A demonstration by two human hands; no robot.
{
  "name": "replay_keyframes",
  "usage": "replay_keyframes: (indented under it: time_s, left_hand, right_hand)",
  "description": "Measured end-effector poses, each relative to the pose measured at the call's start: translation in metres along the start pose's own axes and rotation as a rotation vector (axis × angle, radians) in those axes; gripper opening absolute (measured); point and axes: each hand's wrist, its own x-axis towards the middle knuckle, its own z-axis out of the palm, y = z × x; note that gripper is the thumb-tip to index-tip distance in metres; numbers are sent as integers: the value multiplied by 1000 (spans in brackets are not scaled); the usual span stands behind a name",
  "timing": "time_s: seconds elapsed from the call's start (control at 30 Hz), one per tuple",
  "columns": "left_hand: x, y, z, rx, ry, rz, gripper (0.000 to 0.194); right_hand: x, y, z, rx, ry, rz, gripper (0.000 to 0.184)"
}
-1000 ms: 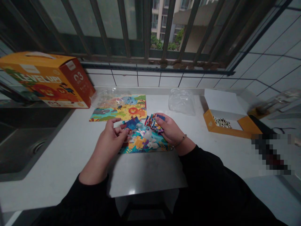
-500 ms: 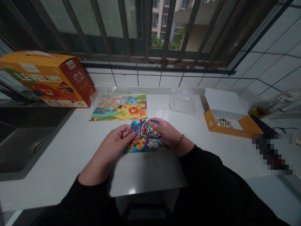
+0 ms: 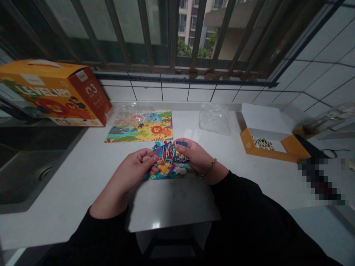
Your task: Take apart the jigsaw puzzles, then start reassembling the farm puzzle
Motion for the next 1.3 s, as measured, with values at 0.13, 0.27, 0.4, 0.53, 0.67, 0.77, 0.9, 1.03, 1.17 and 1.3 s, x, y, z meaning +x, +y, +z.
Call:
replay_keyframes:
  time_s: [0.13, 0.27, 0.4, 0.53, 0.67, 0.77, 0.9, 1.03, 1.17, 1.3]
  left_hand:
    - [1, 2, 2, 9, 50, 14, 62]
    - [2, 2, 2, 10, 31, -8, 61]
    - [2, 0, 0, -25, 40, -58, 58]
    - [1, -1, 1, -60, 111, -45, 56]
    - [1, -1, 6, -16, 41, 13, 48]
    - [3, -4, 10, 92, -74, 80, 40]
    - [2, -7, 12, 150, -101, 160, 30]
    - [0, -10, 13, 251, 5, 181, 33]
    - [4, -15, 16, 209, 119, 181, 56]
    - [7, -14, 21, 127, 99, 134, 56]
  right_hand:
    - [0, 1, -1, -47, 6, -22, 63]
    - [-4, -4, -1, -175, -12, -112, 60]
    - [-7, -10, 0, -262, 2, -172, 58]
    - [-8, -11, 2, -274, -21, -147, 59]
    - [-8, -8, 5, -305, -33, -110, 62]
    - [-7, -6, 6, -361, -18, -139, 61]
    - [-6, -3, 6, -387, -46, -141, 63]
    - [-5, 1, 4, -367, -101, -177, 71]
    - [-6, 1, 1, -427, -42, -257, 78]
    - [0, 2, 0, -728, -30, -366, 78]
